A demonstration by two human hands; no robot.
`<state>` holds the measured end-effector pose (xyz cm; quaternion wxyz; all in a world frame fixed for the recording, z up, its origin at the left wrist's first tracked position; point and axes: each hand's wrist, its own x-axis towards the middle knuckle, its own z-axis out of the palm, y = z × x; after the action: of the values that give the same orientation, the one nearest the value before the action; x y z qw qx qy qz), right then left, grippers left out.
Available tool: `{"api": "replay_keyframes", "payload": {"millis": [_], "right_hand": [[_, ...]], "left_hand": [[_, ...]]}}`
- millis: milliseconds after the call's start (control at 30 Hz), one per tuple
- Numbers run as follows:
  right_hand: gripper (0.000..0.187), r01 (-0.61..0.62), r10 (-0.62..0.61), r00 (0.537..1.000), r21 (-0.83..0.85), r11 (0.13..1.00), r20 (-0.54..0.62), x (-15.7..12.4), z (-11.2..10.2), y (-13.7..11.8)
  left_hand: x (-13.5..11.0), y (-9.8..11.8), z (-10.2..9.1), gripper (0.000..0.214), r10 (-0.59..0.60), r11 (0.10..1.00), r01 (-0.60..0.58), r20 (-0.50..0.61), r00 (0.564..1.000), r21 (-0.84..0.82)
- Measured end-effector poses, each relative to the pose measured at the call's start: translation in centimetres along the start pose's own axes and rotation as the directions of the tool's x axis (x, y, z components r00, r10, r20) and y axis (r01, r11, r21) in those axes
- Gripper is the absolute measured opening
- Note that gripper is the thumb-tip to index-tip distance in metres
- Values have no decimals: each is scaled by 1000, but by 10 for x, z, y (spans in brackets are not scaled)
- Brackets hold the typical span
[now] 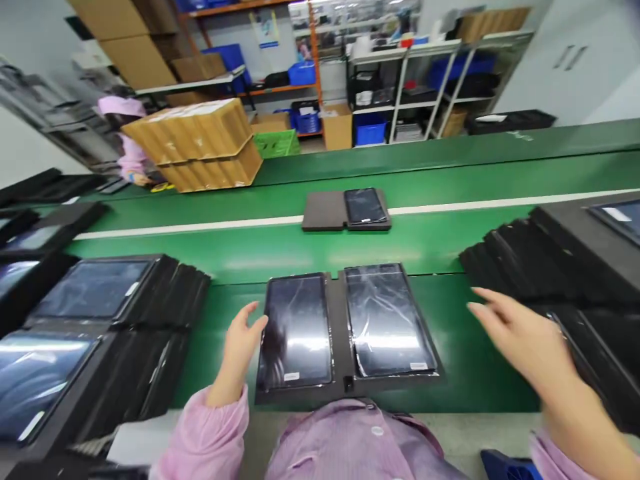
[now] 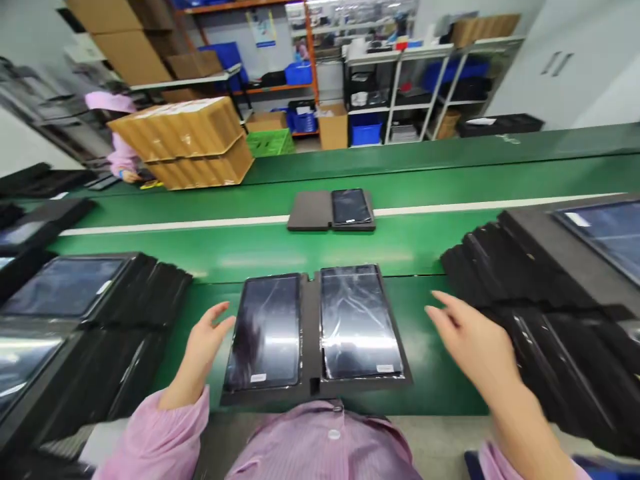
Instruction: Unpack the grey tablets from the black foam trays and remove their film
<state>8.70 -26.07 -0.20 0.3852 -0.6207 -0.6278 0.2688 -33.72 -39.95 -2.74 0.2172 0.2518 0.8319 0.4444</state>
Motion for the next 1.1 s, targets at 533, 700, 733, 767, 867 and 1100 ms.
{"api": "replay_keyframes", "payload": {"millis": [533, 700, 733, 767, 867, 1100], "right_hand": [[36, 659, -326, 623, -253, 709, 710, 29, 269, -67], [34, 633, -391, 674, -218, 743, 627, 31, 270, -62], [33, 613, -395, 692, -203, 764, 604, 30, 270, -63], [33, 588, -395, 712, -185, 788, 581, 30, 269, -63], [31, 518, -397, 764, -116, 848, 509, 26, 261, -68], [29, 275, -292, 890, 100, 956, 350, -9, 216, -67]], "left_hand": [[-58, -85, -45, 47, 220, 775, -556, 697, 683, 300], [-49, -71, -46, 21, 278, 571, -783, 840, 466, 246], [-46, -70, -45, 26, 286, 554, -805, 860, 422, 211], [-43, -70, -44, 29, 294, 543, -821, 876, 383, 177], [-36, -75, -40, 33, 354, 530, -844, 883, 309, 83], [-3, -89, -29, 13, 414, 880, -462, 297, 860, 113]]}}
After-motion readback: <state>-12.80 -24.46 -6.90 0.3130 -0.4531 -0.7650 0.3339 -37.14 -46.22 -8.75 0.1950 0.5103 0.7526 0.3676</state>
